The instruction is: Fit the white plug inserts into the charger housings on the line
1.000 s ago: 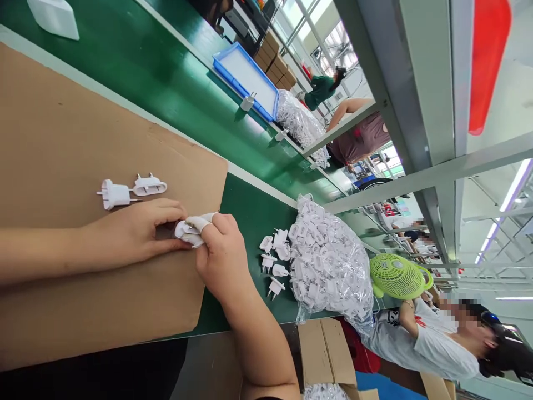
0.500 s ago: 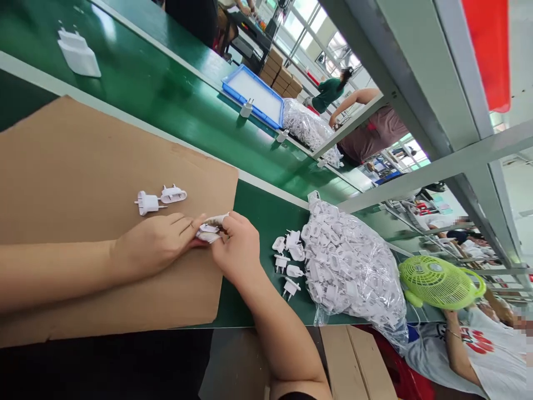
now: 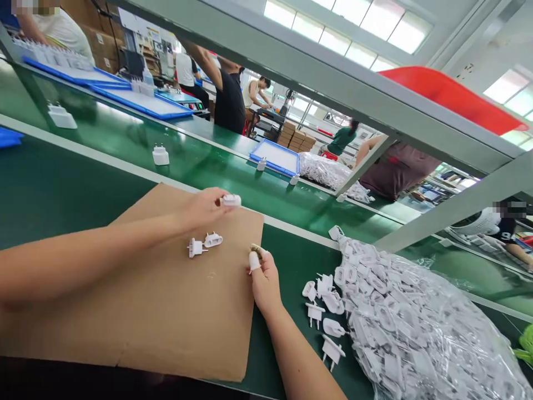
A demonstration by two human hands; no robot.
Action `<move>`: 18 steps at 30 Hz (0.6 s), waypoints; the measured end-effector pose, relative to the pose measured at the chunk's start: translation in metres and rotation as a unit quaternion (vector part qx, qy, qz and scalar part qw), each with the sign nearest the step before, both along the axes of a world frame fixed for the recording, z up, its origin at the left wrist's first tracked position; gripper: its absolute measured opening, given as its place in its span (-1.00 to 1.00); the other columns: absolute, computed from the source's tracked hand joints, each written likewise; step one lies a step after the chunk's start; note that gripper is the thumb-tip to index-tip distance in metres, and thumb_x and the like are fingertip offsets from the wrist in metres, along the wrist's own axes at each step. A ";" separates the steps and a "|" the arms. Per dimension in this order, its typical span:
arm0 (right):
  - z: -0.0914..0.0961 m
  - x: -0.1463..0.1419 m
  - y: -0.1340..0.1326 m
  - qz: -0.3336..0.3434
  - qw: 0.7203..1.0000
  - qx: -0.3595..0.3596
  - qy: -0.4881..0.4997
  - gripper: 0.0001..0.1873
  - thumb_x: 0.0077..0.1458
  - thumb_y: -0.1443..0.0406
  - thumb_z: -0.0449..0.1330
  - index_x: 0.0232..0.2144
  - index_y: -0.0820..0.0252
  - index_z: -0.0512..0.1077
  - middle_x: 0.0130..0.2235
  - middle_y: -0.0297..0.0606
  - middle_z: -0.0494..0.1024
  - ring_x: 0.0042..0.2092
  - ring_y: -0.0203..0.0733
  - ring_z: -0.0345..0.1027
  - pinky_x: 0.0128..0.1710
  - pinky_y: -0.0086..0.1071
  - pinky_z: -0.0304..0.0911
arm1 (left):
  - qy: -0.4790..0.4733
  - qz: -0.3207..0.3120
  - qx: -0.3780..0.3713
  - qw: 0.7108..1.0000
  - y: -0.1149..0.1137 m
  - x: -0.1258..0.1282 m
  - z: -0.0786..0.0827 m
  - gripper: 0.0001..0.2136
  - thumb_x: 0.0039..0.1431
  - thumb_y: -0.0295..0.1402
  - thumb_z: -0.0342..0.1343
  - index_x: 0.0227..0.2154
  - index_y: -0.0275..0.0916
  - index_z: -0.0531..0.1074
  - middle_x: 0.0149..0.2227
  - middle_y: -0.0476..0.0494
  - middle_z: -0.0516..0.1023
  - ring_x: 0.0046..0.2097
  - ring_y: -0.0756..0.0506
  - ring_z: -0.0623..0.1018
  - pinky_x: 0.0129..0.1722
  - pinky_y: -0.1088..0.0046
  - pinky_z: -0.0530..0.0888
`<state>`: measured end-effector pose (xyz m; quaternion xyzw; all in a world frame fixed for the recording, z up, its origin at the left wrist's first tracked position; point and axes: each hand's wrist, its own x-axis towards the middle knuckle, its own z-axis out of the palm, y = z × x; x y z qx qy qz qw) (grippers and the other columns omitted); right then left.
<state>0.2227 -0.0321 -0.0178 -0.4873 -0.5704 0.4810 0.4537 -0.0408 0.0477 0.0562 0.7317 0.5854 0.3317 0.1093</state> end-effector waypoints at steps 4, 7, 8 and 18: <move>-0.003 0.001 0.002 0.039 0.997 0.004 -0.061 -0.41 0.30 -0.11 0.26 0.16 0.15 0.53 -0.31 -0.31 0.48 -0.29 -0.15 0.37 -0.20 -0.25 0.32 | 0.008 0.160 -0.025 0.987 0.071 -0.054 -0.007 -0.68 0.36 -0.12 0.15 -0.10 -0.30 0.57 -0.03 -0.38 0.63 0.01 -0.36 0.59 -0.05 0.19 0.45; -0.005 0.001 0.003 0.044 0.997 -0.009 -0.068 -0.43 0.30 -0.08 0.25 0.16 0.16 0.52 -0.30 -0.31 0.47 -0.29 -0.17 0.35 -0.22 -0.27 0.28 | -0.005 0.252 -0.035 0.967 0.104 -0.087 -0.019 -0.68 0.34 -0.20 0.12 -0.06 -0.35 0.55 0.08 -0.52 0.59 0.16 -0.50 0.53 0.16 -0.02 0.41; -0.005 0.001 0.003 0.043 0.997 -0.012 -0.067 -0.43 0.30 -0.08 0.25 0.15 0.15 0.52 -0.30 -0.31 0.47 -0.29 -0.17 0.34 -0.22 -0.27 0.28 | -0.014 0.273 -0.043 0.961 0.111 -0.095 -0.024 -0.69 0.32 -0.21 0.13 -0.06 -0.36 0.55 0.10 -0.55 0.58 0.19 -0.54 0.51 0.20 -0.08 0.39; -0.005 0.001 0.006 0.027 0.998 -0.025 -0.044 -0.41 0.24 -0.16 0.31 0.07 0.14 0.56 -0.32 -0.28 0.48 -0.30 -0.15 0.34 -0.22 -0.27 0.29 | -0.204 0.371 0.081 0.902 0.111 -0.092 0.005 -0.30 0.16 -0.33 0.33 0.33 -0.41 0.28 0.45 -0.61 0.19 0.48 -0.58 0.13 0.46 -0.30 0.09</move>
